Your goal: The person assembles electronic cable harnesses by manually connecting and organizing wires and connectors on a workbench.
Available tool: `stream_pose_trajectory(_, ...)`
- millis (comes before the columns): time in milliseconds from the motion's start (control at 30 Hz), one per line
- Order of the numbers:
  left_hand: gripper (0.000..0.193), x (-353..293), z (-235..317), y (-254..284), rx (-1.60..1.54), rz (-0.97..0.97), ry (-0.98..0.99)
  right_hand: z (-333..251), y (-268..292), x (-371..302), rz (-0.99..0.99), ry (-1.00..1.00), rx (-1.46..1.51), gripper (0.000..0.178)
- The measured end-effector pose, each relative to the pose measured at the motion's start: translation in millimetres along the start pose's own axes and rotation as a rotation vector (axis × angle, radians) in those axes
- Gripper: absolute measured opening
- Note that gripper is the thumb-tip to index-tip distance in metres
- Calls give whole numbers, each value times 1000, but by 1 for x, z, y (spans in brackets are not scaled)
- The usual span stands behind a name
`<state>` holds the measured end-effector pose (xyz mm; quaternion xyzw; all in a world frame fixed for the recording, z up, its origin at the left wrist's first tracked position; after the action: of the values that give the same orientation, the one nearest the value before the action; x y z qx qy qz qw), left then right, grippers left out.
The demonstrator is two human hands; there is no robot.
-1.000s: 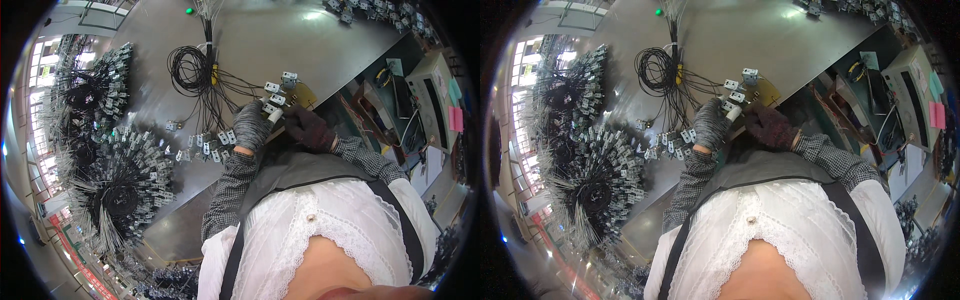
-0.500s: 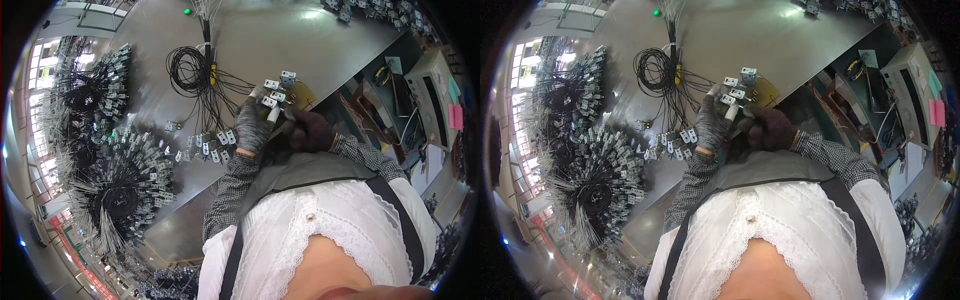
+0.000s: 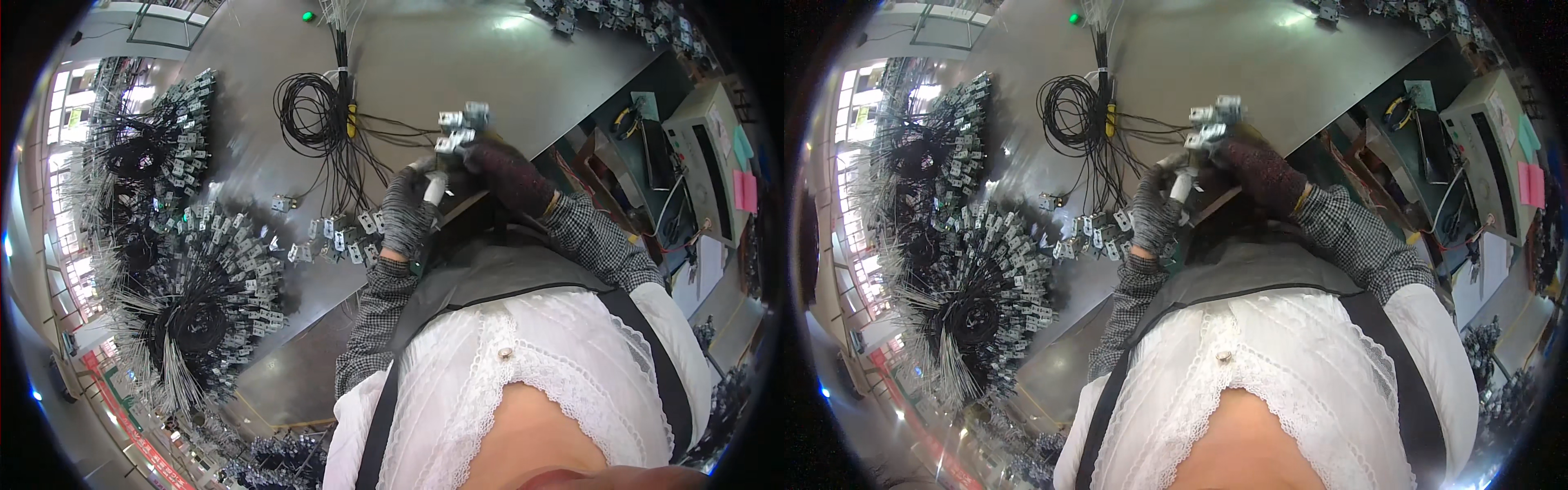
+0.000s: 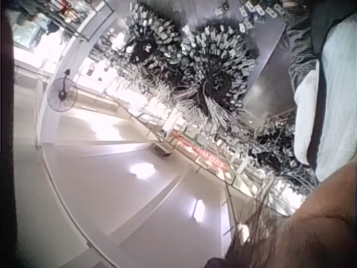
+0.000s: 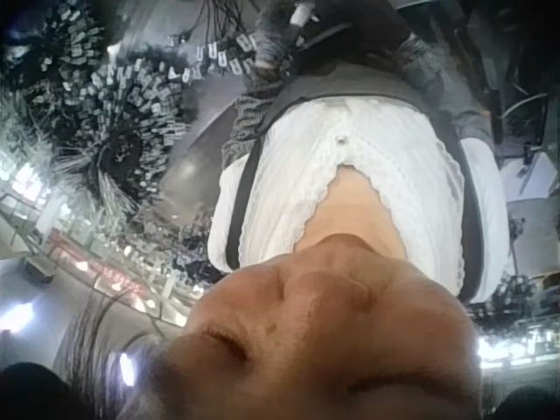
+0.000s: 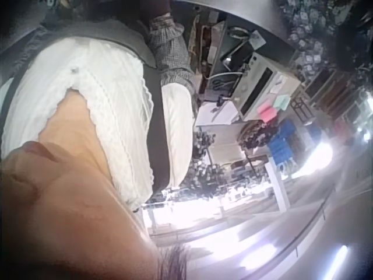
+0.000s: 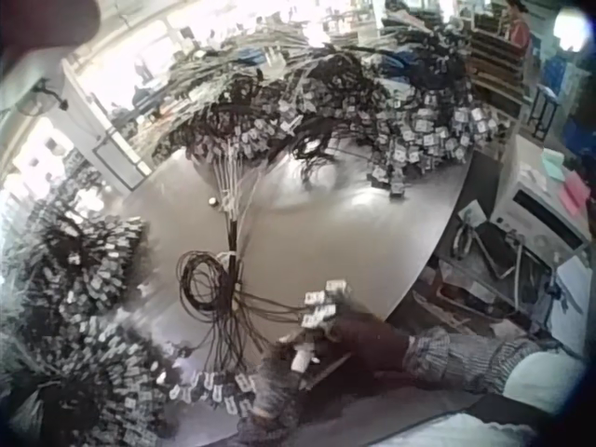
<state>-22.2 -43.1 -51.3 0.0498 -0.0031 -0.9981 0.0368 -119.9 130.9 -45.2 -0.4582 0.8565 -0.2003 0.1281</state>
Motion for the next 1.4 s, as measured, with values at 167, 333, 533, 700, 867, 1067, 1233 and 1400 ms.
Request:
stream_pose_trajectory(167, 48, 16, -13, -11, 132, -155, 243, -23, 19, -11, 112, -143, -632, 35)
stream_pose_trajectory(333, 53, 16, -4, -14, 265, -189, 94, -17, -2, -36, 5, -176, -675, 32)
stream_pose_trajectory(533, 52, 20, -13, -15, -32, -219, 362, -21, -22, -35, -49, -95, -847, 24)
stream_pose_trajectory(700, 47, 35, 6, 1, 593, -242, 352, -18, -30, -28, -56, 1, -1001, 26)
stream_pose_trajectory(867, 50, 35, -14, 8, 604, -241, 304, 5, -27, -36, 25, -228, -783, 32)
stream_pose_trajectory(1067, 57, 28, 4, 2, 580, -212, 332, 47, -36, -57, -59, -490, 688, 38)
stream_pose_trajectory(1233, 60, 27, 41, -13, 817, -218, 389, 38, -12, -48, 1, -326, -719, 52)
stream_pose_trajectory(1400, 57, 28, 42, -15, 746, -147, 401, 38, -14, -47, 38, -392, -143, 45)
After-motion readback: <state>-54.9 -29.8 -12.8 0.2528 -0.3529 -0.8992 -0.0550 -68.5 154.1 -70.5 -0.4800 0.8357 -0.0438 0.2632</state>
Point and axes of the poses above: each hand's wrist, its own x-axis towards the middle knuckle, its own y-axis out of the back of the hand, z = x × y, the point moved 6 cm from there along x, towards the middle knuckle, and after that the axes turned 15 degrees about -z, right-handed, at the moved point
